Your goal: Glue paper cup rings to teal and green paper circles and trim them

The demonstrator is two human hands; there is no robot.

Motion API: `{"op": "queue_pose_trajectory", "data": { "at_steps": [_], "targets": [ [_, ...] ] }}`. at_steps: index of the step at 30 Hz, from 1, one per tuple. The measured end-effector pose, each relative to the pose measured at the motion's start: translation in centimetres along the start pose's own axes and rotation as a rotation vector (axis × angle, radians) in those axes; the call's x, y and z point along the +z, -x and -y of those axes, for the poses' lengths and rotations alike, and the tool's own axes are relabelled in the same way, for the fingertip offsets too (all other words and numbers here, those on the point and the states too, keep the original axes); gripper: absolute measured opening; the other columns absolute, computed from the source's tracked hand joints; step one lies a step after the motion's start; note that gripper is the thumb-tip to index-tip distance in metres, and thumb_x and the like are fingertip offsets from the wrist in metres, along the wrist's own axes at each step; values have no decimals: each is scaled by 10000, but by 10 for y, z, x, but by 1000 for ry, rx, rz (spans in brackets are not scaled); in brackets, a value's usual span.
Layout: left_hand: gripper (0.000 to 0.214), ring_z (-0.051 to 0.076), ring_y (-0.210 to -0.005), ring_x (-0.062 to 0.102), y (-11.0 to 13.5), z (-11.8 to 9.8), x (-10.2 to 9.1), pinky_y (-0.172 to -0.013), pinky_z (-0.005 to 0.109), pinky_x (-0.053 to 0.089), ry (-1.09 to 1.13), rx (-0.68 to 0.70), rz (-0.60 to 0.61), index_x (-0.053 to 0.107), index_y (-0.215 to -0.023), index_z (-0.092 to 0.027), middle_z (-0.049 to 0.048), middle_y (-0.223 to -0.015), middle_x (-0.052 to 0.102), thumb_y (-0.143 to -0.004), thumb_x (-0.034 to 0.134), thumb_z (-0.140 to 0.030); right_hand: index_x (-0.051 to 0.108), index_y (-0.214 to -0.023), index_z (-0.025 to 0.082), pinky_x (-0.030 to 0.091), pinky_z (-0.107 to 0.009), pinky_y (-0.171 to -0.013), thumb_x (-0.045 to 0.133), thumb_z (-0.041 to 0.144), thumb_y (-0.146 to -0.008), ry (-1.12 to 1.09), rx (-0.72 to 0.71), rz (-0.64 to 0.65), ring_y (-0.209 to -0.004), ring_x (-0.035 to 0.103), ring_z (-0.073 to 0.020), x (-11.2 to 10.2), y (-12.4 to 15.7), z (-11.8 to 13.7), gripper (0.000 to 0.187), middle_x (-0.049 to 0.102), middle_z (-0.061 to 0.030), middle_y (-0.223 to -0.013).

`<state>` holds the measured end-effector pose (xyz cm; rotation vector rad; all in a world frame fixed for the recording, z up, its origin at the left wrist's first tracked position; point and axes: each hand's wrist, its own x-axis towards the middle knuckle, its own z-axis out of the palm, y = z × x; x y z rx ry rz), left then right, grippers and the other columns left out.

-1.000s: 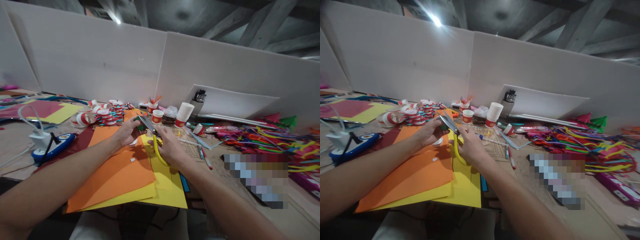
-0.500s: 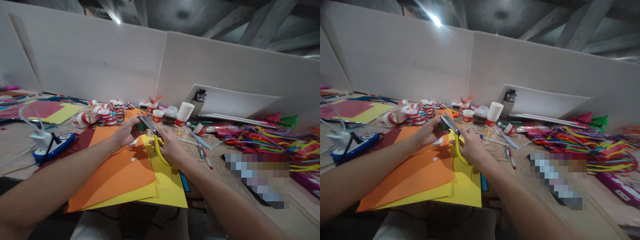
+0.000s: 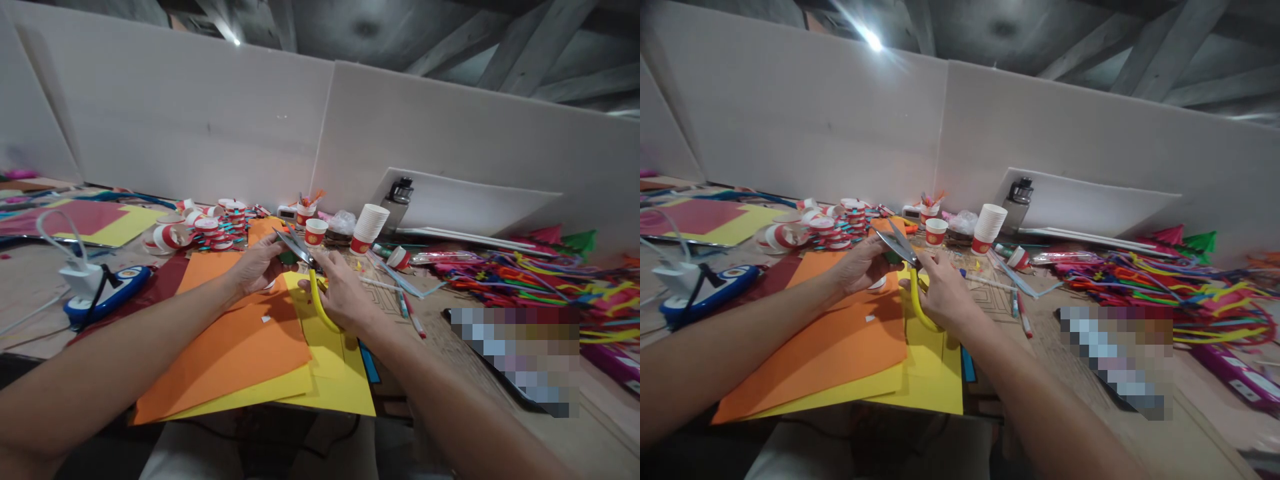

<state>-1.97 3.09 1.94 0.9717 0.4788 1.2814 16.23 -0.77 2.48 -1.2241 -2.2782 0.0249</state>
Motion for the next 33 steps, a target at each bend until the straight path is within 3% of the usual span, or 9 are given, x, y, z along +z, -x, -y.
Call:
{"op": "queue_pose_trajectory", "data": {
  "at_steps": [18,33],
  "targets": [
    [146,121,-605,608,3,-3,3,-525,234,516,-25,-5,6,614,-829,-135,23,-723,659,-688,648,-125,494,-1266,175,446,-343,-808,521,474,-880,33,-37,3,-988,547,-244,-1,1,-1,489,539,-124,-1097],
    [181,133,-674,641,-1,-3,-6,-567,240,515,-99,64,38,625,-883,-145,38,-825,681,-712,683,-166,492,-1271,200,448,-358,-780,494,475,-891,112,-14,6,-939,545,-248,-7,2,-3,469,525,-129,-1073]
  ]
}}
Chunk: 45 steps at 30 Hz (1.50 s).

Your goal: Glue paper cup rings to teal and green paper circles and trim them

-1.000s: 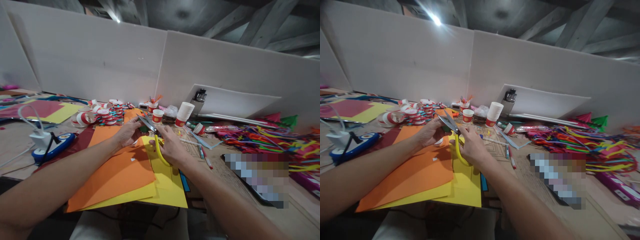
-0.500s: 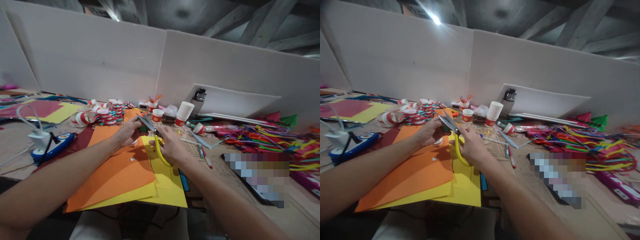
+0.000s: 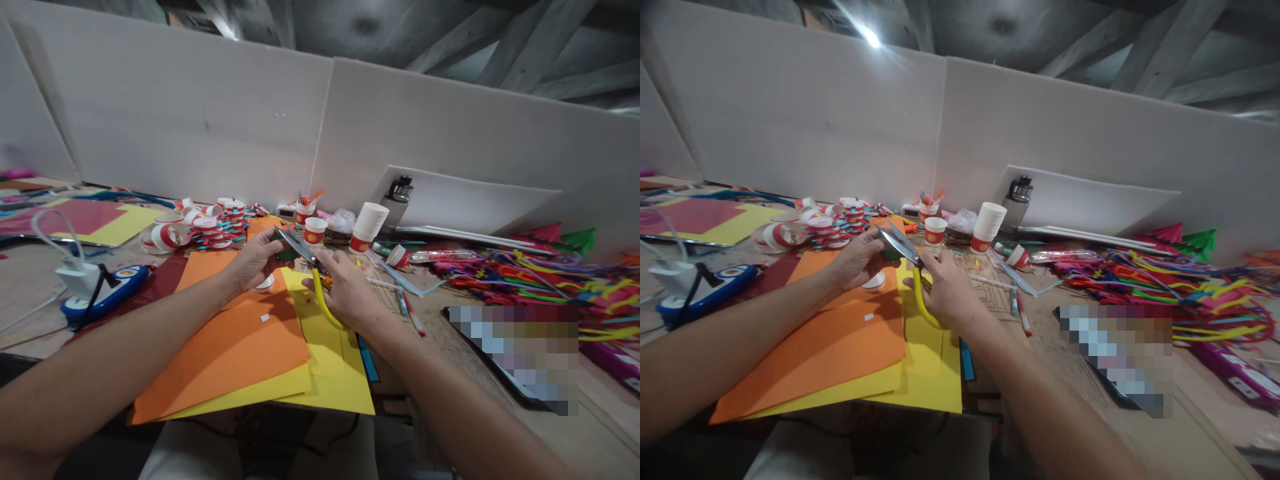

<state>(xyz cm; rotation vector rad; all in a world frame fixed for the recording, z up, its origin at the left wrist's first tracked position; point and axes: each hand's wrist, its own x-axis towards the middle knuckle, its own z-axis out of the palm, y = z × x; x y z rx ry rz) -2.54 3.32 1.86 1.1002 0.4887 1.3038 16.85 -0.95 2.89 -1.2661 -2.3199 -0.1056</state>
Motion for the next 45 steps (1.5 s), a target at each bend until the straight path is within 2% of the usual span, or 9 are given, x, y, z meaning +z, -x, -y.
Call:
{"op": "queue_pose_trajectory", "data": {
  "at_steps": [8,13,24,30,45],
  "targets": [
    [218,127,-660,623,0,3,-1,-560,232,496,15,-30,61,657,-839,-136,46,-795,688,-685,765,-247,478,-1289,202,448,-359,-777,503,501,-878,-53,-20,5,-890,535,-225,0,1,-1,509,506,-102,-1028],
    [236,126,-649,622,1,1,0,-561,236,496,44,-56,45,650,-828,-140,32,-780,679,-663,785,-241,456,-1324,221,442,-345,-777,509,484,-883,-95,-36,11,-900,539,-220,-2,2,-1,516,522,-100,-1050],
    [145,121,-650,619,1,-1,-1,-554,219,487,-23,-68,40,661,-824,-124,51,-790,680,-703,714,-183,468,-1310,198,442,-353,-797,515,488,-883,-42,-54,23,-986,548,-251,-3,2,-4,518,555,-128,-1104],
    [156,134,-667,626,0,-2,-1,-546,230,492,-24,-36,35,658,-850,-134,47,-798,673,-709,690,-193,514,-1258,183,438,-378,-795,526,505,-871,15,-26,26,-941,556,-262,-4,2,-3,503,569,-132,-1067],
    [169,120,-637,616,-1,-3,-3,-521,220,492,-56,-37,-4,646,-833,-122,37,-762,668,-697,719,-190,502,-1276,178,435,-348,-791,509,490,-886,-15,-30,43,-946,544,-245,-4,1,-2,499,551,-130,-1072]
  ]
}}
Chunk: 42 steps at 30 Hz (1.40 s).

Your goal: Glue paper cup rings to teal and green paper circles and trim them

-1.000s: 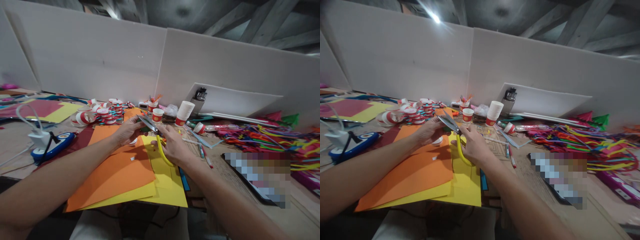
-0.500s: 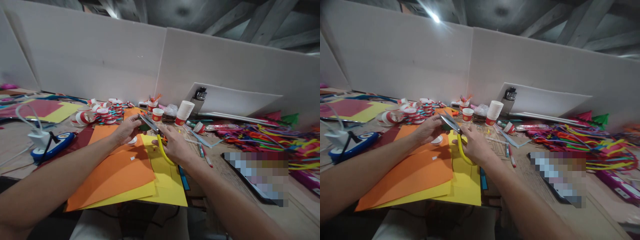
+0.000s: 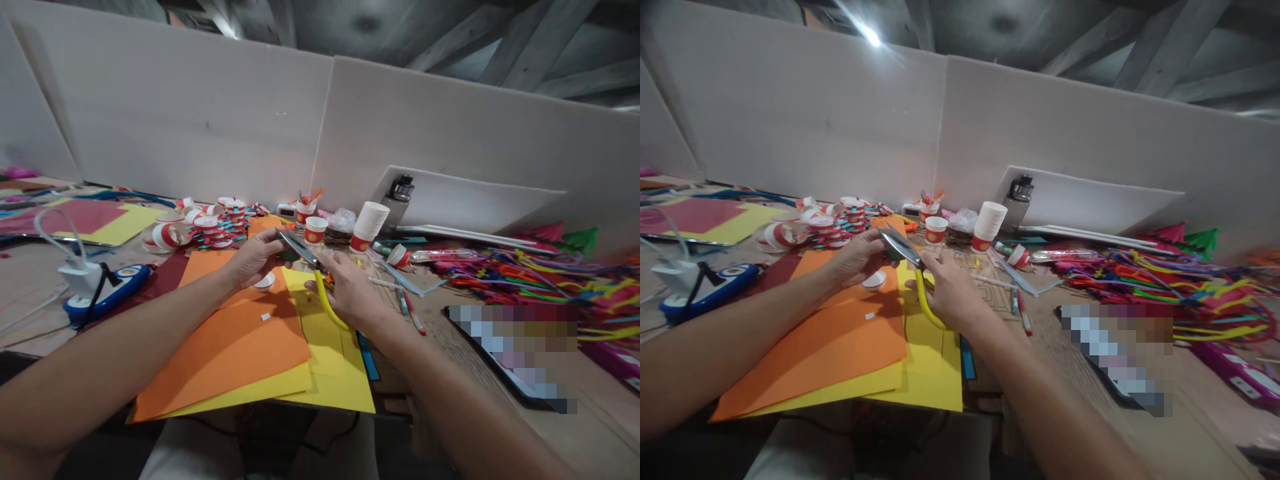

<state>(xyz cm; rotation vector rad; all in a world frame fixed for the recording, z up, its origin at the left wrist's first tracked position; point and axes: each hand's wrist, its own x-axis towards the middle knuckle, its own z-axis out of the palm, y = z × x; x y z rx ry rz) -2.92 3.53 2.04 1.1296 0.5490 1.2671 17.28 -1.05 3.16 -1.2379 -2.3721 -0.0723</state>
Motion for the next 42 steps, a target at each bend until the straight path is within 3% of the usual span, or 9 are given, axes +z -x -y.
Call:
{"op": "queue_pose_trajectory", "data": {
  "at_steps": [10,25,42],
  "targets": [
    [170,106,-607,599,0,2,1,-522,206,483,-45,0,50,661,-787,-106,39,-733,670,-677,740,-209,482,-1293,183,431,-332,-775,508,498,-886,5,-16,4,-928,544,-231,0,1,0,515,551,-117,-1074],
    [160,111,-611,611,1,-5,2,-521,217,476,-91,26,-10,634,-814,-123,33,-776,673,-667,680,-167,506,-1292,184,403,-335,-729,464,525,-896,191,40,23,-871,543,-243,-11,1,6,524,557,-124,-1040],
    [151,130,-654,618,1,-7,1,-537,228,466,-178,19,-15,647,-774,-114,50,-778,675,-642,693,-171,510,-1287,173,420,-355,-760,499,542,-876,160,20,41,-909,569,-257,-13,1,6,553,577,-143,-1103]
  ]
}}
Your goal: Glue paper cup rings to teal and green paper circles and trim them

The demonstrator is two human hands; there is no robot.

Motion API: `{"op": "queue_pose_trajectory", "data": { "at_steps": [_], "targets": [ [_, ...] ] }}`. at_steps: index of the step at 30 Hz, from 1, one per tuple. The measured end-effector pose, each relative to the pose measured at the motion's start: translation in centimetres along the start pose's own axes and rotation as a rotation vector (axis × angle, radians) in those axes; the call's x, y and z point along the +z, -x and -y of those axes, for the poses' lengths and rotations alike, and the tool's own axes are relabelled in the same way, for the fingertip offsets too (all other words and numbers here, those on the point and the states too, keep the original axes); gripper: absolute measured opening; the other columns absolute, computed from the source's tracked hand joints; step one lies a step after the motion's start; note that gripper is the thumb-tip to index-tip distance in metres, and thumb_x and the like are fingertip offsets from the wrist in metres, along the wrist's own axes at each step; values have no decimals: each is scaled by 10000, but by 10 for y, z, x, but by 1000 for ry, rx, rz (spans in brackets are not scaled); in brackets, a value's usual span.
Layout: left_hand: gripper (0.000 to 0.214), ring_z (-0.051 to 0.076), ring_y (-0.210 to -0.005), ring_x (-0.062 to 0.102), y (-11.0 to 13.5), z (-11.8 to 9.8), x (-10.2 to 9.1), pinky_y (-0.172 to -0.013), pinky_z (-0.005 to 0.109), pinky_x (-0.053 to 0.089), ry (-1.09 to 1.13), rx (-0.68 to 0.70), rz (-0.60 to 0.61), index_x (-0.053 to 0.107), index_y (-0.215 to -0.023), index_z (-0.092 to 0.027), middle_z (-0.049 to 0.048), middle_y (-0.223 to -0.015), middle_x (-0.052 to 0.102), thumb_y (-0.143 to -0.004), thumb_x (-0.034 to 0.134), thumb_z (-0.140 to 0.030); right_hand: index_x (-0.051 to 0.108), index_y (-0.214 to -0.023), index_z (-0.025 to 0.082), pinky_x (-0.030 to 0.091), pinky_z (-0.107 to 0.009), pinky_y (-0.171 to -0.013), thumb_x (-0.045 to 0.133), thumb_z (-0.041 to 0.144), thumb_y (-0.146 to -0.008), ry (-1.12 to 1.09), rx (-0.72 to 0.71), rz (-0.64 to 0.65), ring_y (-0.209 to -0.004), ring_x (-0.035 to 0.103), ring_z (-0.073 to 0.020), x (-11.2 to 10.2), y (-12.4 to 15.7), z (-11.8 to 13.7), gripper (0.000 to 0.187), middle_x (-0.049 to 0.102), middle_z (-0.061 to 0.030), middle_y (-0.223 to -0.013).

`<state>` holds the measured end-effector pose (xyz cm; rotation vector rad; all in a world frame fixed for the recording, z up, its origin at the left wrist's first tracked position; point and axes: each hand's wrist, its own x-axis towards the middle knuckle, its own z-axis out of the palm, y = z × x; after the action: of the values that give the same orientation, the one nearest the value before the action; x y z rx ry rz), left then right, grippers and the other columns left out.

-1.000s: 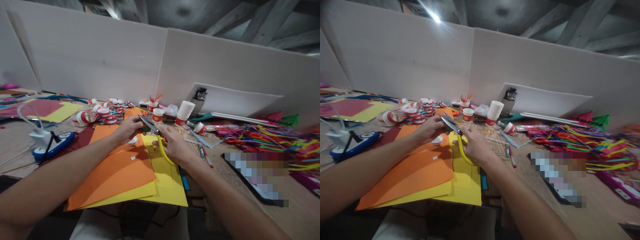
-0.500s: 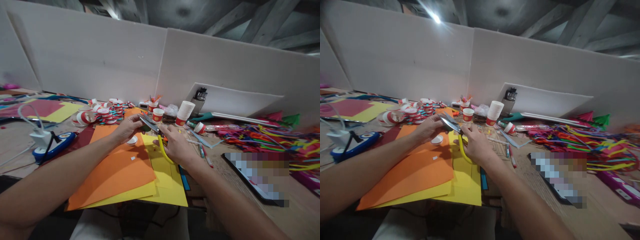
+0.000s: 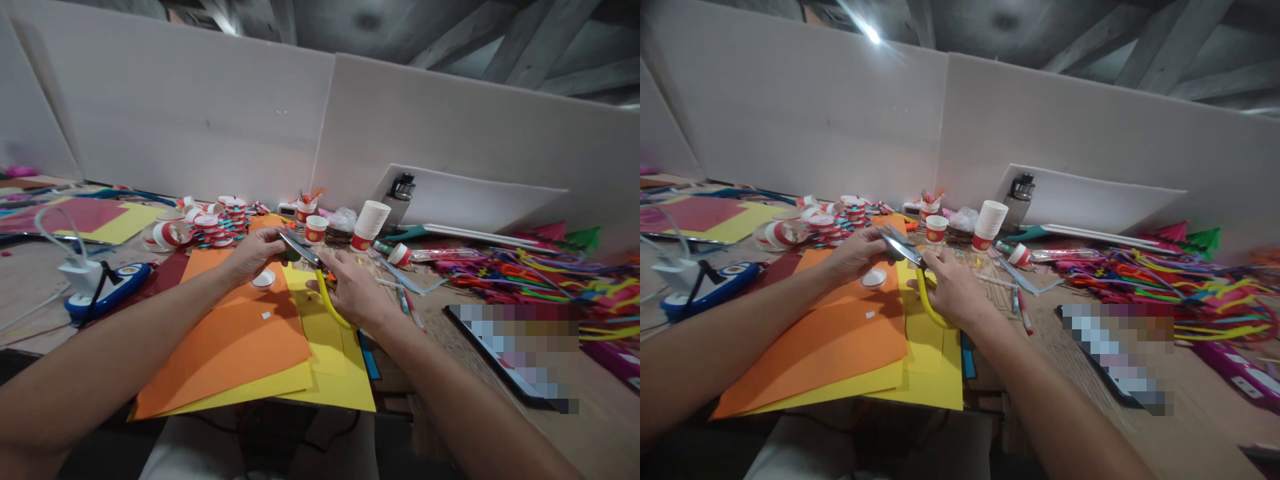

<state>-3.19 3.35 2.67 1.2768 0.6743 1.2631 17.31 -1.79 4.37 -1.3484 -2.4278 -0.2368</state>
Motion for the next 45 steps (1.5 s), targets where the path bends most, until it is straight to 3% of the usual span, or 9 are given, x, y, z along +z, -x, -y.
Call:
{"op": "queue_pose_trajectory", "data": {
  "at_steps": [28,45],
  "targets": [
    [160,126,-646,611,-6,3,-12,-550,218,440,-70,17,43,685,-820,-116,51,-728,669,-706,673,-228,497,-1326,202,378,-315,-700,434,527,-905,158,4,5,-826,568,-243,-2,1,-3,536,592,-131,-1023],
    [104,129,-644,608,-4,3,-11,-557,223,435,-114,-10,85,676,-745,-116,51,-713,669,-659,624,-142,510,-1308,200,383,-328,-732,467,563,-879,160,-17,25,-861,564,-250,-3,-1,-3,564,583,-127,-1069]
  ]
}}
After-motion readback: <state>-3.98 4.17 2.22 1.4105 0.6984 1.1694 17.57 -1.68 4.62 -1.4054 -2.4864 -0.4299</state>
